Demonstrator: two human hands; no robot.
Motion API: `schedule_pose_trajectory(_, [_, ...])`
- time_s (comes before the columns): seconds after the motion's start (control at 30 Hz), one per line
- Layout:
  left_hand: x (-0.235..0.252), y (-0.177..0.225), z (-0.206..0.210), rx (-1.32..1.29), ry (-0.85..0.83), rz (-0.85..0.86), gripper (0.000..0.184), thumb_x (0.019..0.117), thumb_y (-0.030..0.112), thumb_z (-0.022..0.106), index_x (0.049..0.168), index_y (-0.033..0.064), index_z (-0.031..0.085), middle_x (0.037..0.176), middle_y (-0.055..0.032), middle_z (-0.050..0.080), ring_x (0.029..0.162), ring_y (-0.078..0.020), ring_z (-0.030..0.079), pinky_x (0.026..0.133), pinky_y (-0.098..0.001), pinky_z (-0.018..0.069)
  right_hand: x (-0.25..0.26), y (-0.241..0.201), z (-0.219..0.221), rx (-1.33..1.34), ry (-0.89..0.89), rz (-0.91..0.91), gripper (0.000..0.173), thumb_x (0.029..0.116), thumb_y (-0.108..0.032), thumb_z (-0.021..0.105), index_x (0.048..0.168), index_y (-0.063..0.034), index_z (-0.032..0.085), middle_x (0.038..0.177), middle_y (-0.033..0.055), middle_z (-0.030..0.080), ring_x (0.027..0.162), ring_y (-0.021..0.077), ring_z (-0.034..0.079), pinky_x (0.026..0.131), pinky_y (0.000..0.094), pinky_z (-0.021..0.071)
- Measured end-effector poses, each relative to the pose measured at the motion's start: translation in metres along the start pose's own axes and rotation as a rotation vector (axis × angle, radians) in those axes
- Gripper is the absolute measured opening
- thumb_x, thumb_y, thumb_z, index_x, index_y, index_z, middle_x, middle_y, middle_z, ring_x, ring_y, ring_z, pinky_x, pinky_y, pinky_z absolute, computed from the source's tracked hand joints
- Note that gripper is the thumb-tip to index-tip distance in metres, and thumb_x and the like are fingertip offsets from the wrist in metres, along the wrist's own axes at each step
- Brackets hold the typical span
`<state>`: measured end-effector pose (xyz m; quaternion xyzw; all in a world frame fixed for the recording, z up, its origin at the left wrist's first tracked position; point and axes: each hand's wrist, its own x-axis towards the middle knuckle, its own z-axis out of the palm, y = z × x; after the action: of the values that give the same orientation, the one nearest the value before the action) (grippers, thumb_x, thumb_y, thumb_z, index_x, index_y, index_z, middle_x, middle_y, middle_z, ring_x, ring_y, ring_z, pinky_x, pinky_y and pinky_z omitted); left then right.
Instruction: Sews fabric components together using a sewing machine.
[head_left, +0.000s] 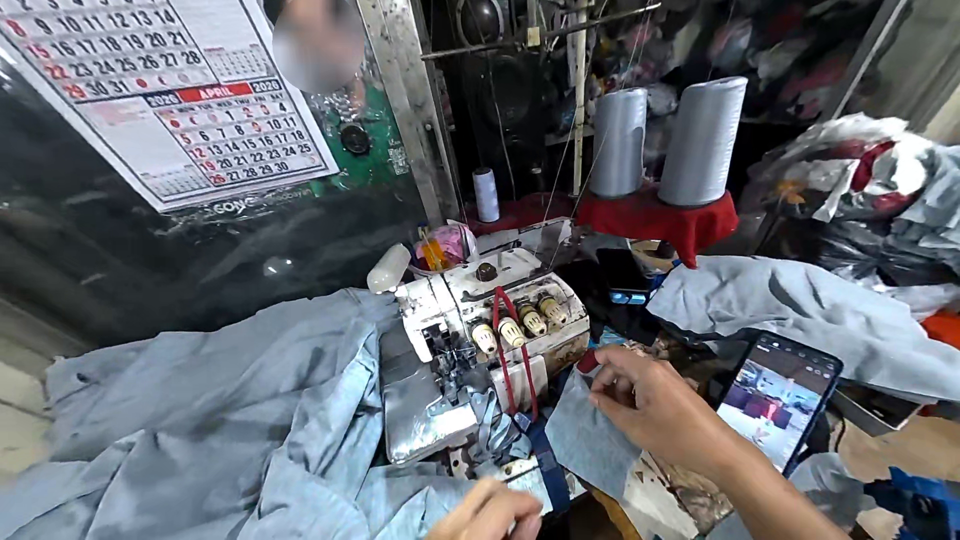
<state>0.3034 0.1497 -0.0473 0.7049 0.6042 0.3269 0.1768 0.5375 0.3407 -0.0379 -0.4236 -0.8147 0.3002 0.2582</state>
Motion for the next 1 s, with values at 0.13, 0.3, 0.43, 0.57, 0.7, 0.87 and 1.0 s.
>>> schedule_pose_trajectory(0.13, [0.087, 0.006, 0.034, -0.064, 0.159, -0.049, 0.026, 0.1055, 0.029, 0.052, 0.111, 0.0179, 0.075, 0.085, 0.007, 0.071, 0.071, -0.0041, 0.067, 0.066, -0.0272, 0.0602, -0.004, 0.006, 0.007, 0.043, 0.082, -0.022, 0.032, 0.092, -0.028, 0.074, 0.122, -0.0272, 0.064, 0.092, -0.0118, 0.075, 0.069, 0.0051, 0.069, 0.064, 0.027, 0.0605])
schedule_pose_trajectory(0.3, [0.118, 0.004, 0.059, -0.029, 0.075, -0.15, 0.03, 0.1026, 0.024, 0.048, 0.117, 0.0231, 0.075, 0.086, 0.0056, 0.072, 0.07, -0.0078, 0.067, 0.066, -0.0331, 0.0587, -0.009, 0.007, 0.002, -0.047, 0.106, 0.003, 0.036, 0.0946, -0.033, 0.07, 0.13, -0.0266, 0.065, 0.095, -0.0123, 0.073, 0.068, 0.0038, 0.065, 0.064, 0.0273, 0.0584])
schedule_pose_trajectory(0.43, [0.107, -0.003, 0.069, 0.084, 0.071, -0.112, 0.038, 0.0993, 0.019, 0.048, 0.127, 0.0285, 0.072, 0.099, 0.0054, 0.076, 0.084, -0.0107, 0.072, 0.074, -0.0408, 0.061, -0.013, 0.0, -0.02, -0.178, 0.125, 0.057, 0.023, 0.0962, -0.031, 0.067, 0.117, -0.0259, 0.074, 0.093, -0.0086, 0.073, 0.067, 0.0074, 0.065, 0.064, 0.0366, 0.0591])
schedule_pose_trajectory(0.57, [0.102, 0.002, 0.074, 0.247, 0.121, -0.037, 0.035, 0.1021, 0.026, 0.049, 0.128, 0.0279, 0.072, 0.096, 0.0035, 0.075, 0.079, -0.0147, 0.073, 0.066, -0.0428, 0.061, 0.003, 0.001, -0.044, -0.288, 0.113, -0.067, 0.011, 0.0979, -0.03, 0.062, 0.101, -0.0252, 0.071, 0.087, -0.0096, 0.069, 0.076, 0.007, 0.067, 0.069, 0.0389, 0.061])
schedule_pose_trajectory(0.7, [0.096, 0.005, 0.075, 0.339, 0.109, -0.016, 0.037, 0.1027, 0.029, 0.051, 0.136, 0.0294, 0.068, 0.092, 0.0005, 0.075, 0.072, -0.018, 0.072, 0.06, -0.0427, 0.0593, 0.026, -0.012, -0.076, -0.324, 0.082, -0.212, 0.012, 0.0984, -0.019, 0.066, 0.11, -0.0173, 0.069, 0.082, -0.0051, 0.07, 0.067, 0.0096, 0.067, 0.062, 0.037, 0.0599])
schedule_pose_trajectory(0.87, [0.091, 0.006, 0.075, 0.355, 0.058, -0.02, 0.042, 0.1029, 0.032, 0.05, 0.143, 0.0292, 0.062, 0.09, -0.0009, 0.075, 0.072, -0.0204, 0.072, 0.061, -0.0442, 0.059, 0.061, -0.027, -0.114, -0.397, 0.043, -0.265, 0.031, 0.0907, -0.016, 0.078, 0.119, -0.0098, 0.068, 0.084, 0.0015, 0.074, 0.073, 0.0162, 0.072, 0.073, 0.0443, 0.0622])
schedule_pose_trajectory(1.0, [0.088, 0.009, 0.073, 0.325, 0.061, 0.013, 0.046, 0.1021, 0.035, 0.051, 0.147, 0.0263, 0.058, 0.089, -0.0011, 0.074, 0.07, -0.0202, 0.071, 0.061, -0.0442, 0.0586, 0.085, -0.025, -0.128, -0.447, 0.136, -0.252, 0.031, 0.0825, -0.023, 0.087, 0.101, -0.0071, 0.068, 0.072, 0.0035, 0.068, 0.064, 0.0186, 0.067, 0.067, 0.046, 0.0588])
